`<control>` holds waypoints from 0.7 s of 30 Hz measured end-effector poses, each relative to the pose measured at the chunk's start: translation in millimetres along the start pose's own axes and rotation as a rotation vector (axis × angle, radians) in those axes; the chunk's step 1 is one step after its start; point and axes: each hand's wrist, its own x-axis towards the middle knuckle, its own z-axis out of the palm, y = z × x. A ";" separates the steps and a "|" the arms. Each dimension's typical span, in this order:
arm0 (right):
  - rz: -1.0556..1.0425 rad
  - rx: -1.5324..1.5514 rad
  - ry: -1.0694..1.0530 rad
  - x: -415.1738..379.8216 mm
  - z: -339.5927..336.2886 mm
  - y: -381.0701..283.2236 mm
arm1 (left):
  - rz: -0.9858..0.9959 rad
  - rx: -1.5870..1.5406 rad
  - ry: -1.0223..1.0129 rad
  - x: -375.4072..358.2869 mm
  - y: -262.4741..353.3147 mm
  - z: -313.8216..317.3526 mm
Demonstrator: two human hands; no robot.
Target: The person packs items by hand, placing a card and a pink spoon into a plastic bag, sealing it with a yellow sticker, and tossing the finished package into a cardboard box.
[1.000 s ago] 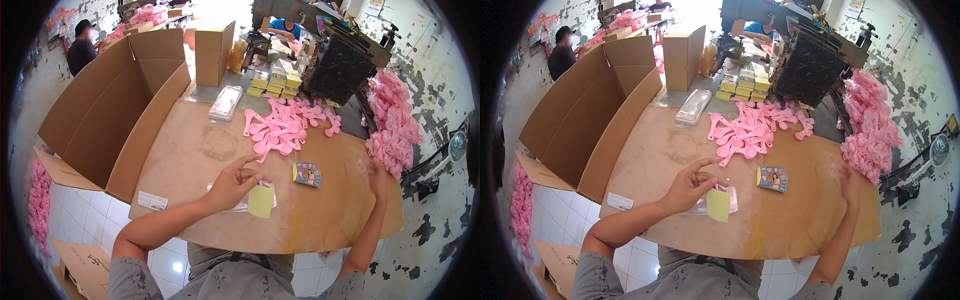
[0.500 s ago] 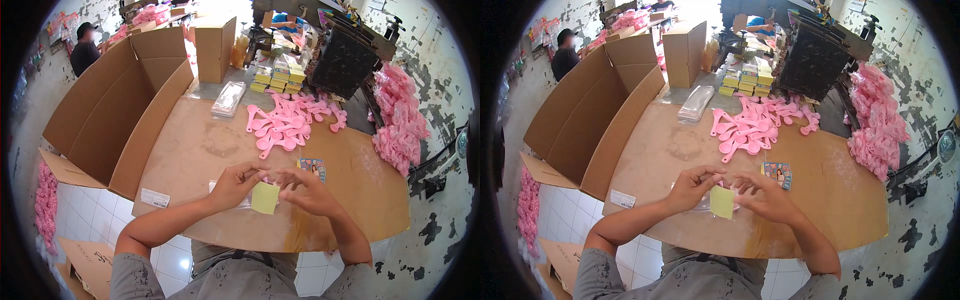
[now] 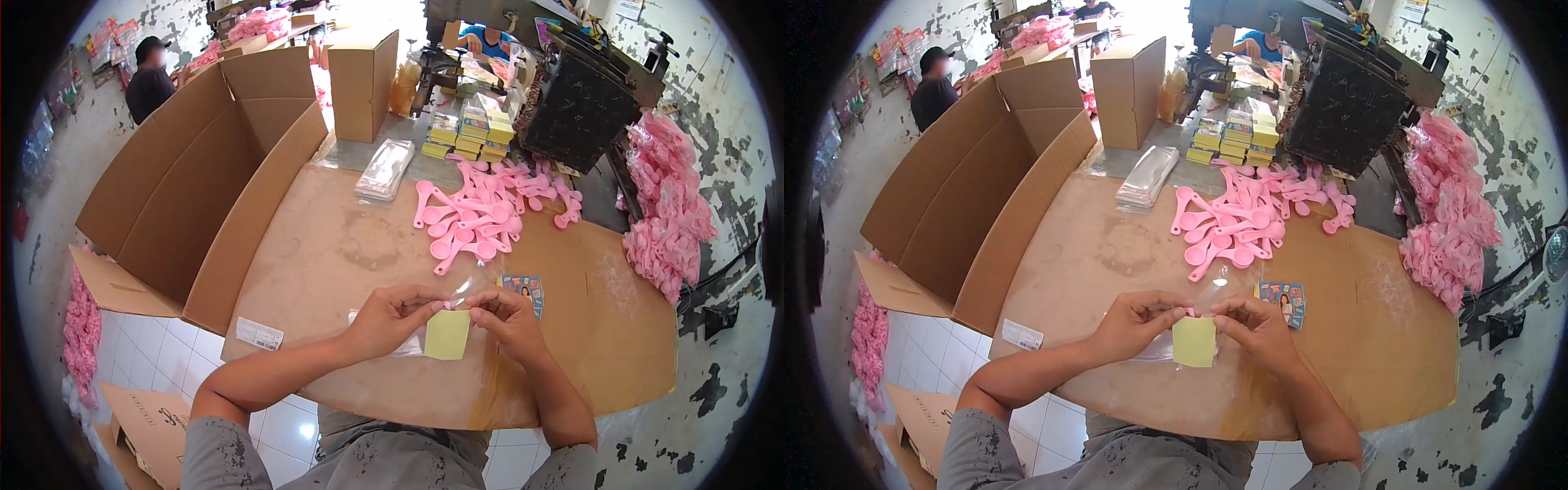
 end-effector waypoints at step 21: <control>-0.061 0.027 0.014 1.1 -7.0 3.2 | 0.106 0.104 -0.061 4.2 0.5 -9.0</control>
